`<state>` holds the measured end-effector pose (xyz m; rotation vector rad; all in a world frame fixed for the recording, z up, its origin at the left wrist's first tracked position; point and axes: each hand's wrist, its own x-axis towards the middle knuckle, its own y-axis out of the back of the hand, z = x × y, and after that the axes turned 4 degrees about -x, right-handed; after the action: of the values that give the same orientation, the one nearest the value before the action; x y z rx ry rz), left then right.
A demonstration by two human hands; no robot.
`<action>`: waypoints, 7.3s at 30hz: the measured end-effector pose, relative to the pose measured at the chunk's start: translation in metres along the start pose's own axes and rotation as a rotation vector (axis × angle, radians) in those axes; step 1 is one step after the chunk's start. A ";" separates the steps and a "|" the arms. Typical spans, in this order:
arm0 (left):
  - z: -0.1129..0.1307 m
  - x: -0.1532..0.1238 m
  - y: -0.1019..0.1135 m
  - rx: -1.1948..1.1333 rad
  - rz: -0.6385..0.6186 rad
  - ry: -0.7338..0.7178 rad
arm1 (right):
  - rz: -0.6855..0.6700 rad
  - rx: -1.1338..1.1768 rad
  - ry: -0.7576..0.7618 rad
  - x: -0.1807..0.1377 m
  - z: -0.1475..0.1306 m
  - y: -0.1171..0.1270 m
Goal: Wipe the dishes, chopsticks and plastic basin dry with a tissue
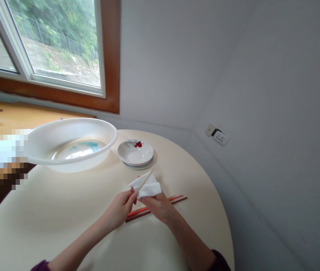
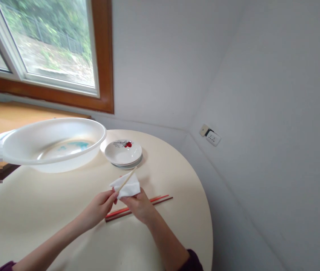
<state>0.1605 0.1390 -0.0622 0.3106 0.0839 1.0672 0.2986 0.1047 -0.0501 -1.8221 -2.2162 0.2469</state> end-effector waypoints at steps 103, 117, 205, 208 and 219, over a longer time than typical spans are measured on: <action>-0.010 -0.003 0.018 0.457 0.537 -0.547 | 0.525 -0.908 0.813 -0.006 -0.006 0.040; 0.000 -0.009 0.012 -0.052 0.200 -0.364 | 0.236 -0.939 0.444 -0.010 0.002 0.029; -0.019 -0.004 0.006 0.423 -0.010 -0.119 | 0.708 -1.528 0.129 -0.001 -0.013 0.094; -0.016 -0.006 0.007 0.373 0.038 -0.131 | 0.700 -1.474 0.144 0.000 -0.009 0.086; -0.007 -0.013 0.000 0.294 0.198 -0.286 | 0.168 -1.144 0.517 -0.012 0.008 -0.002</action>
<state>0.1525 0.1295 -0.0694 0.7462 -0.0488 1.1967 0.2962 0.0927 -0.0584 -2.1329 -1.8845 -1.5616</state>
